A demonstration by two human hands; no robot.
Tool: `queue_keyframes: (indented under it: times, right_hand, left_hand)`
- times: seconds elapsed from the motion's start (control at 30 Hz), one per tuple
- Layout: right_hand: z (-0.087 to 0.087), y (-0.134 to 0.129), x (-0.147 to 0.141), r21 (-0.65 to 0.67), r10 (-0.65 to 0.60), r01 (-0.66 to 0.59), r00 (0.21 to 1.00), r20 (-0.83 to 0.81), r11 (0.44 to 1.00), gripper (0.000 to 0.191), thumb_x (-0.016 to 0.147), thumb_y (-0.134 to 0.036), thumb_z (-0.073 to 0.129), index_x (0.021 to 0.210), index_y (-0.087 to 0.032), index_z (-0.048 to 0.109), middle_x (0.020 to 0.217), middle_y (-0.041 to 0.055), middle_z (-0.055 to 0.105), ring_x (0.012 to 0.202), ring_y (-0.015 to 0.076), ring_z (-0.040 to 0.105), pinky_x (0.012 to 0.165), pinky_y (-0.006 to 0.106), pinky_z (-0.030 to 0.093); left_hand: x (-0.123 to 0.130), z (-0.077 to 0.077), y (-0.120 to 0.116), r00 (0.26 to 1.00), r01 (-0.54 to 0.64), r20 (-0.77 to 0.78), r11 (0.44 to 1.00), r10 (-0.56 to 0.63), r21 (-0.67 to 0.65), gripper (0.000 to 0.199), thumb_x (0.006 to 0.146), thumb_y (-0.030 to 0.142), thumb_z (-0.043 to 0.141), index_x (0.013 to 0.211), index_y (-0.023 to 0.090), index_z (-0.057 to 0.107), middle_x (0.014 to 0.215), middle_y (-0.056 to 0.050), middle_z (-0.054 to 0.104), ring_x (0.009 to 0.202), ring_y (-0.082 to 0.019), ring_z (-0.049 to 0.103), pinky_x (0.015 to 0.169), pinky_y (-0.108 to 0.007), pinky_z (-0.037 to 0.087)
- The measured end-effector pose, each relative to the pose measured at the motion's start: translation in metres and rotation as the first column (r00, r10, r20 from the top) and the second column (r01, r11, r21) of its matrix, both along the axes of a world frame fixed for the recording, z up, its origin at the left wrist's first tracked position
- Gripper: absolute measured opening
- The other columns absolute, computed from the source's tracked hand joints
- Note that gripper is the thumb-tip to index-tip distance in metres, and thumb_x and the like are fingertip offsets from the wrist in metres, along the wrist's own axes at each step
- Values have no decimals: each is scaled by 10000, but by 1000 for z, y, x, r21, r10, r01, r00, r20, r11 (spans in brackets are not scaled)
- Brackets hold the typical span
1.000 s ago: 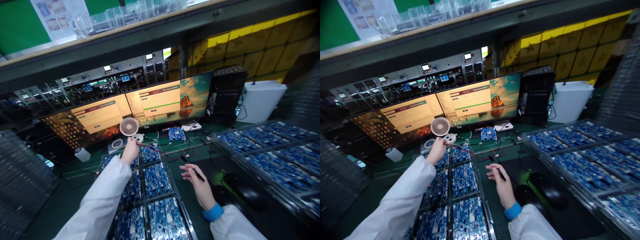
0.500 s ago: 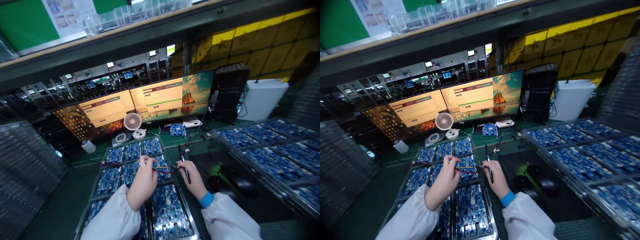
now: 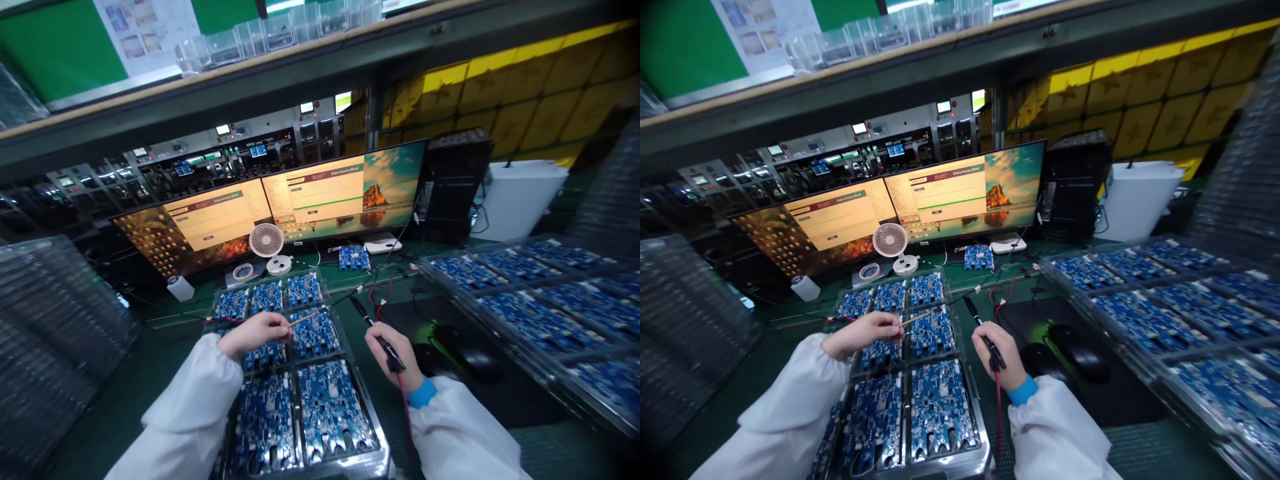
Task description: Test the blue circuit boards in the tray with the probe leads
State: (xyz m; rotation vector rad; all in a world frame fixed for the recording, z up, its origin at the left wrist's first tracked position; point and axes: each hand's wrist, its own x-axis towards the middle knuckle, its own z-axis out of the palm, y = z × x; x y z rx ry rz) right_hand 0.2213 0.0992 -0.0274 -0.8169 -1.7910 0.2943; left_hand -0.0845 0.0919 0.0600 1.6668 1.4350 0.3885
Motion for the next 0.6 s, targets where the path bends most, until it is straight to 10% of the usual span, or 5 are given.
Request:
queue_keyframes:
  times: [0.33, 0.6]
  right_hand:
    - [-3, 5, -3, -37, -117, 130, 965, 233, 991, 13, 807, -212, 550, 799, -222, 551, 746, 1, 593, 759, 180, 470, 677, 329, 298]
    - [-7, 4, -5, -40, -29, 42, 959, 280, 998, 100, 850, -211, 526, 930, -236, 580, 857, 21, 631, 835, 193, 496, 718, 350, 371]
  left_hand:
    - [-24, 1, 141, 848, -481, -82, 824, 524, 299, 246, 926, 365, 524, 992, 146, 611, 997, -52, 648, 893, -158, 611, 832, -367, 509]
    - [-1, -58, 149, 925, -378, 50, 924, 376, 58, 182, 903, 282, 592, 1006, 132, 601, 870, -6, 645, 748, -115, 630, 681, -290, 562]
